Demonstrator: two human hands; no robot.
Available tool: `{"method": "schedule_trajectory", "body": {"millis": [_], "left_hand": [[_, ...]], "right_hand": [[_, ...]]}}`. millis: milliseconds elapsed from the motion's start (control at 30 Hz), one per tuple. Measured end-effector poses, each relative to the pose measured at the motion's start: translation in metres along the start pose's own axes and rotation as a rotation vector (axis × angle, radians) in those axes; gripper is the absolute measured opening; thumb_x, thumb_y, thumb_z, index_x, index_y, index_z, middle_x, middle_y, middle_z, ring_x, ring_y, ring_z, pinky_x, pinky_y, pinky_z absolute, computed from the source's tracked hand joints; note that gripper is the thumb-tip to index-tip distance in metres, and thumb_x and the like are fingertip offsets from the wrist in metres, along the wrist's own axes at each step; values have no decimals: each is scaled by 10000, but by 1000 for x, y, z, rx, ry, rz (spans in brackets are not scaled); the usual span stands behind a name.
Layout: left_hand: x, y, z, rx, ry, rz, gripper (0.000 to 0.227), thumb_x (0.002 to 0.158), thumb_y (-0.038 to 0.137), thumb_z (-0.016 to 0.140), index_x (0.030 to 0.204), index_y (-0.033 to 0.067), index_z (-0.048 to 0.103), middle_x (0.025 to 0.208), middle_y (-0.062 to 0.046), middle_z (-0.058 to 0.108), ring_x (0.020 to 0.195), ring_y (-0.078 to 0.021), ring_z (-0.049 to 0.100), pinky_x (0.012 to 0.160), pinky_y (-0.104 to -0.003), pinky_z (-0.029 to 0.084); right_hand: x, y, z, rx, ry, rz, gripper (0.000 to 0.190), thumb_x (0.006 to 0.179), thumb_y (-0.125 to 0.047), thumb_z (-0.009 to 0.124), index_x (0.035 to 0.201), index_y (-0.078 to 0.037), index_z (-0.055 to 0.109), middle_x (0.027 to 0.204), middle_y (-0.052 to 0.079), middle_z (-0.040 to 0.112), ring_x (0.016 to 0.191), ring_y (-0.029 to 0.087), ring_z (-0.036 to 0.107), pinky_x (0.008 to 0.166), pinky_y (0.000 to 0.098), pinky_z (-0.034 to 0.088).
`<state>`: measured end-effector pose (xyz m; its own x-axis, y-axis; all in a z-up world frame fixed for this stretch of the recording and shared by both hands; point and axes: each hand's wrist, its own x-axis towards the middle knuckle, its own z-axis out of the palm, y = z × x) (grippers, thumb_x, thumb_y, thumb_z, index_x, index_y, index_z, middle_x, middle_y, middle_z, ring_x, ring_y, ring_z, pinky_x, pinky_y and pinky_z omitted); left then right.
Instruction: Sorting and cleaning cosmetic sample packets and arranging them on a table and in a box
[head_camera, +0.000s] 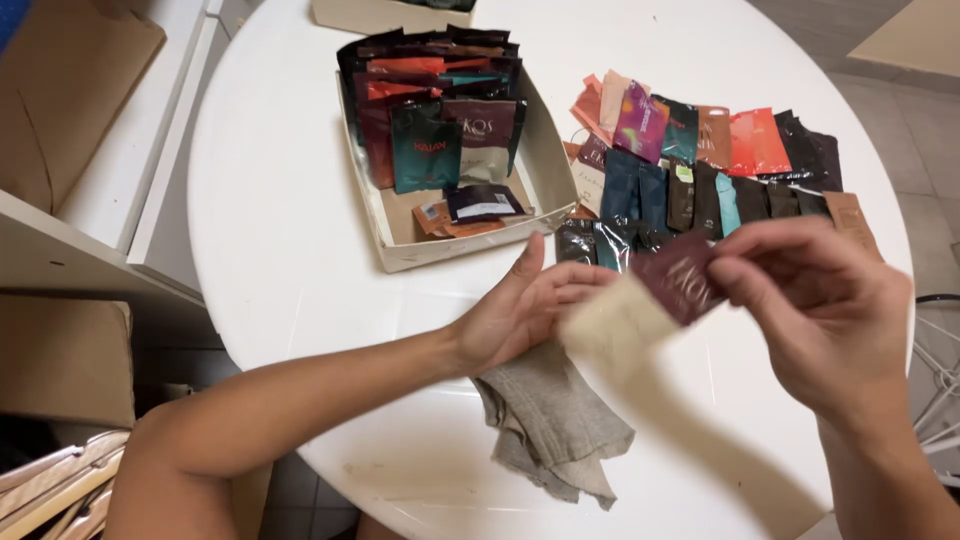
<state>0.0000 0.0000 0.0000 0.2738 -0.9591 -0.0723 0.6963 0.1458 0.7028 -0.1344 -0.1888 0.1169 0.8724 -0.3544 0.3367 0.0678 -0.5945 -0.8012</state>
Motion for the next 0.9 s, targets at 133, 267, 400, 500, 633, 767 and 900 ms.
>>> {"method": "schedule_trajectory", "body": {"millis": [133, 267, 400, 500, 633, 767, 900], "left_hand": [[2, -14, -11, 65, -330, 45, 679, 995, 548, 571, 1478, 81, 466, 1196, -128, 654, 1080, -283, 655, 888, -394, 541], [-6, -2, 1, 203, -134, 131, 380, 1097, 278, 427, 1343, 8, 533, 1260, -216, 698, 1111, -328, 722, 922, -402, 604], [-1, 7, 4, 38, -9, 198, 472, 1093, 240, 404, 1452, -61, 465, 1407, -251, 610, 1213, -394, 666, 971, -355, 581], [7, -10, -1, -33, 22, 166, 443, 1087, 218, 430, 1393, -91, 517, 1396, -250, 621, 1246, -362, 651, 949, -322, 578], [8, -11, -7, 126, 112, -19, 422, 1073, 323, 406, 1414, 105, 525, 1285, -207, 717, 1063, -271, 722, 750, -319, 535], [10, -29, -9, 31, 200, -135, 683, 987, 307, 501, 1613, 161, 269, 1512, -45, 527, 1185, -237, 593, 801, -346, 549], [-3, -10, 8, -247, 244, -143, 502, 1044, 368, 477, 1395, 25, 579, 1241, -160, 667, 1050, -258, 649, 927, -366, 558]], "right_hand": [[-15, 13, 16, -88, -174, -29, 106, 893, 2, 740, 995, 16, 715, 950, 103, 737, 817, 143, 673, 779, 236, 583], [-78, 59, 46, -265, 56, -238, 313, 891, -69, 765, 1034, 34, 507, 940, 145, 567, 770, 213, 567, 701, 302, 483], [-94, 30, 74, -406, -483, -407, 853, 835, -642, 715, 1375, -18, 502, 1479, 216, 522, 1310, 361, 551, 1057, 488, 447], [-84, 22, 86, -343, -469, -525, 354, 910, -139, 713, 1134, 36, 503, 1385, 297, 531, 1131, 426, 619, 907, 461, 553], [-86, 38, 49, -11, -530, -471, 443, 1047, -454, 495, 1113, -20, 559, 1250, 215, 672, 1092, 353, 738, 868, 410, 645], [-63, 74, 23, -417, -44, -469, 631, 824, -231, 728, 1378, -42, 493, 1388, 288, 479, 1213, 407, 609, 1019, 439, 532], [-67, 66, 62, -575, -170, -828, 317, 956, -166, 770, 1266, -129, 714, 1386, 265, 582, 1164, 361, 619, 979, 448, 532]]}}
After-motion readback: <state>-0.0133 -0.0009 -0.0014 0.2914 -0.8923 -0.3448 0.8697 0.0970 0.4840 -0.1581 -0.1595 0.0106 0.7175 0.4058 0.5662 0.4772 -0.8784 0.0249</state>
